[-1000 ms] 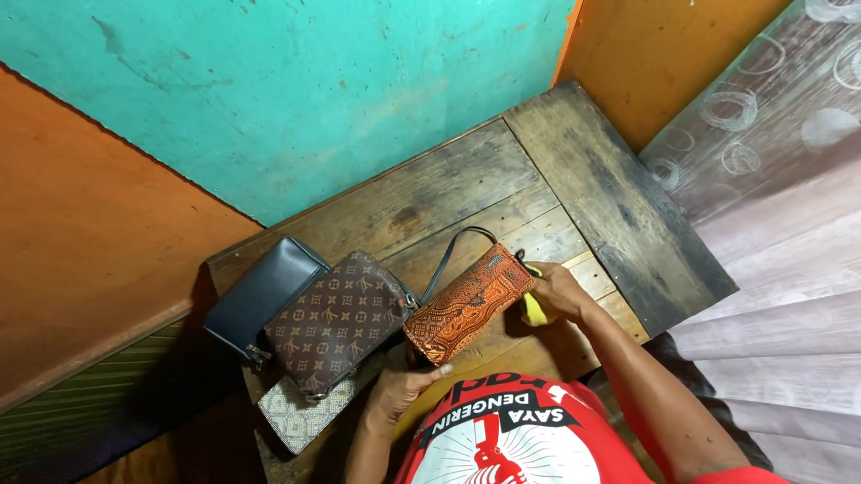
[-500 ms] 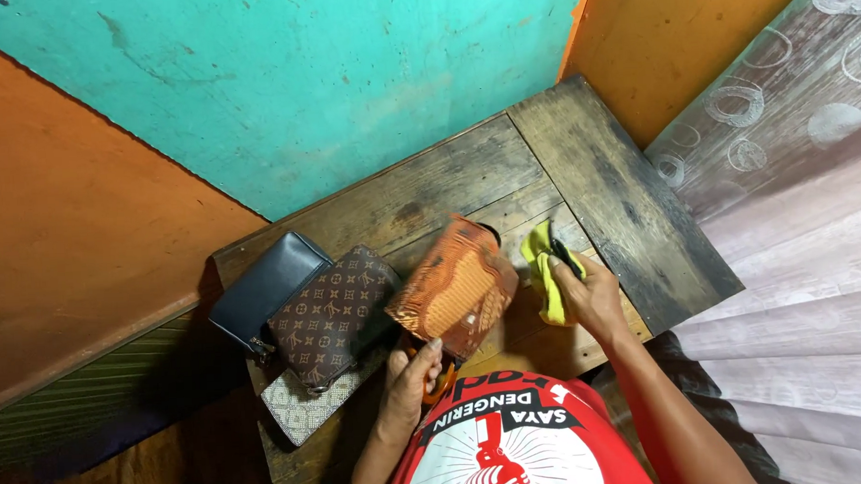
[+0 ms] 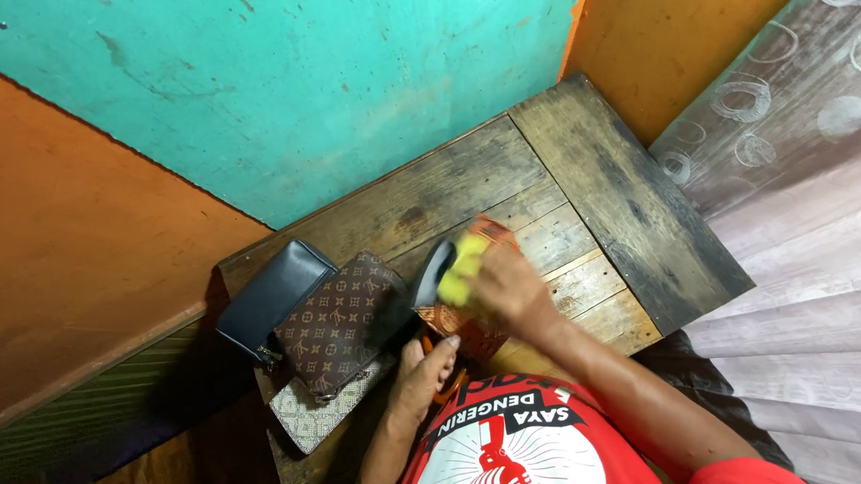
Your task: The person wipes the exterior and interior of a patterned handbag with a yellow cloth on a wooden table. They rotate the bag to clean different sides and the handle, then wipe the inside lining before placing it back on the table.
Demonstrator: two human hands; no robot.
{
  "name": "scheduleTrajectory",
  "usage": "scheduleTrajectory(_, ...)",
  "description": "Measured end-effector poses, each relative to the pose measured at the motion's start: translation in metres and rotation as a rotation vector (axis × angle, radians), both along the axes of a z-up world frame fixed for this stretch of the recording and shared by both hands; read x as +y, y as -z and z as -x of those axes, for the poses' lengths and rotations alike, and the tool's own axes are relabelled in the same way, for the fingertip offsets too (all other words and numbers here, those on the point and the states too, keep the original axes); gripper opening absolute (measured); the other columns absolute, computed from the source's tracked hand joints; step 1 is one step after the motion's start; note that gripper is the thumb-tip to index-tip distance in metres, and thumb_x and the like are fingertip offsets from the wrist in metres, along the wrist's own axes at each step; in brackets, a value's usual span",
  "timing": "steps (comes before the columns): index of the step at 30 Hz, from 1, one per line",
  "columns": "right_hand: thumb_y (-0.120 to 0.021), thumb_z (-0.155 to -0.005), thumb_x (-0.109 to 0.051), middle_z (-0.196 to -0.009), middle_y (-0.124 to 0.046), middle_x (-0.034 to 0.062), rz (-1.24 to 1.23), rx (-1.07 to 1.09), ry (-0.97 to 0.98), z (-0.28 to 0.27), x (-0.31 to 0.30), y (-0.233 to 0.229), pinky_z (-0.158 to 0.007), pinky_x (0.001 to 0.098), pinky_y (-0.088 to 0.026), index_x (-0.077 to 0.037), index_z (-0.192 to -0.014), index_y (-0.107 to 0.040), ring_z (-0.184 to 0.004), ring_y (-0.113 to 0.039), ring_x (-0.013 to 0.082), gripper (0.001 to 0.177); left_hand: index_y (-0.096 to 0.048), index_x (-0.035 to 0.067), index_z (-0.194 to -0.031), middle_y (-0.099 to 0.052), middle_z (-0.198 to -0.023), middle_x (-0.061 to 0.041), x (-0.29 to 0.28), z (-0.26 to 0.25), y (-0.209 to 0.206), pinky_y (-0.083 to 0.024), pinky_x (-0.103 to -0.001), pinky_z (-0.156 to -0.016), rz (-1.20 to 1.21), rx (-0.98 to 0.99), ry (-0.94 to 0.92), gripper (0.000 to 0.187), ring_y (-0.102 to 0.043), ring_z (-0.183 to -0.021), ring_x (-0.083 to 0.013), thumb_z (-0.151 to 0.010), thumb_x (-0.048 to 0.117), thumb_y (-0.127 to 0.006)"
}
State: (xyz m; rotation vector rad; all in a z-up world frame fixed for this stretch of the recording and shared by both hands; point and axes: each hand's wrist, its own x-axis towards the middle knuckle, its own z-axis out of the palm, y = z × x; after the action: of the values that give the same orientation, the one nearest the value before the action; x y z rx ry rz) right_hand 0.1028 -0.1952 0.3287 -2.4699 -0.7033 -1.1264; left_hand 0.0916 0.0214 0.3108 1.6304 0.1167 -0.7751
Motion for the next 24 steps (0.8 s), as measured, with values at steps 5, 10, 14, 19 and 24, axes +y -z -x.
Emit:
scheduleTrajectory(5, -0.068, -0.094, -0.001, -0.111, -0.069, 0.0167, -0.482, 0.495, 0.454, -0.026, -0.067, 0.065, -0.079, 0.0353, -0.065, -0.004, -0.134, -0.066, -0.094, -0.069, 0.0275, 0.040, -0.058, 0.014, -0.068, -0.055, -0.063, 0.003, 0.007, -0.008, 0.005, -0.025, -0.019, -0.041, 0.165, 0.102, -0.133, 0.030, -0.043, -0.049, -0.0035, -0.088, 0.034, -0.070)
scheduleTrajectory(10, -0.070, -0.089, -0.010, -0.113, -0.070, 0.0220, -0.394, 0.280, 0.358, 0.003, -0.036, 0.078, -0.073, 0.0407, -0.061, -0.002, -0.129, -0.064, -0.091, -0.068, 0.0338, 0.041, -0.060, 0.011, -0.062, -0.055, -0.058, 0.001, 0.005, -0.016, 0.009, -0.024, -0.020, -0.041, 0.156, 0.116, -0.141, 0.035, -0.043, -0.048, -0.0041, -0.086, 0.031, -0.074)
scheduleTrajectory(14, -0.085, -0.083, -0.029, -0.130, -0.063, 0.0280, -0.137, 0.283, 0.260, 0.010, -0.012, 0.069, -0.090, 0.0514, -0.058, -0.003, -0.126, -0.063, -0.111, -0.066, 0.0430, 0.055, -0.060, 0.012, -0.064, -0.056, -0.060, 0.001, -0.005, -0.024, 0.012, -0.023, -0.020, -0.040, 0.141, 0.143, -0.127, 0.034, -0.044, -0.049, -0.0038, -0.084, 0.035, -0.075)
scheduleTrajectory(19, -0.082, -0.087, -0.035, -0.124, -0.067, 0.0191, 0.087, 0.319, 0.148, 0.040, -0.027, 0.098, -0.081, 0.0417, -0.057, -0.007, -0.123, -0.061, -0.106, -0.066, 0.0316, 0.050, -0.062, 0.015, -0.078, -0.058, -0.067, 0.003, -0.003, -0.034, 0.016, -0.026, -0.018, -0.039, 0.135, 0.204, -0.178, 0.025, -0.045, -0.051, -0.0034, -0.086, 0.034, -0.076)
scheduleTrajectory(24, -0.081, -0.086, -0.037, -0.105, -0.069, 0.0153, 0.019, 0.564, 0.175, 0.095, -0.057, 0.131, -0.058, 0.0337, -0.055, -0.006, -0.114, -0.062, -0.079, -0.063, 0.0224, 0.046, -0.057, 0.015, -0.072, -0.054, -0.063, 0.003, -0.002, -0.030, 0.020, -0.027, -0.019, -0.038, 0.184, 0.165, -0.173, 0.029, -0.044, -0.049, -0.0036, -0.086, 0.031, -0.076)
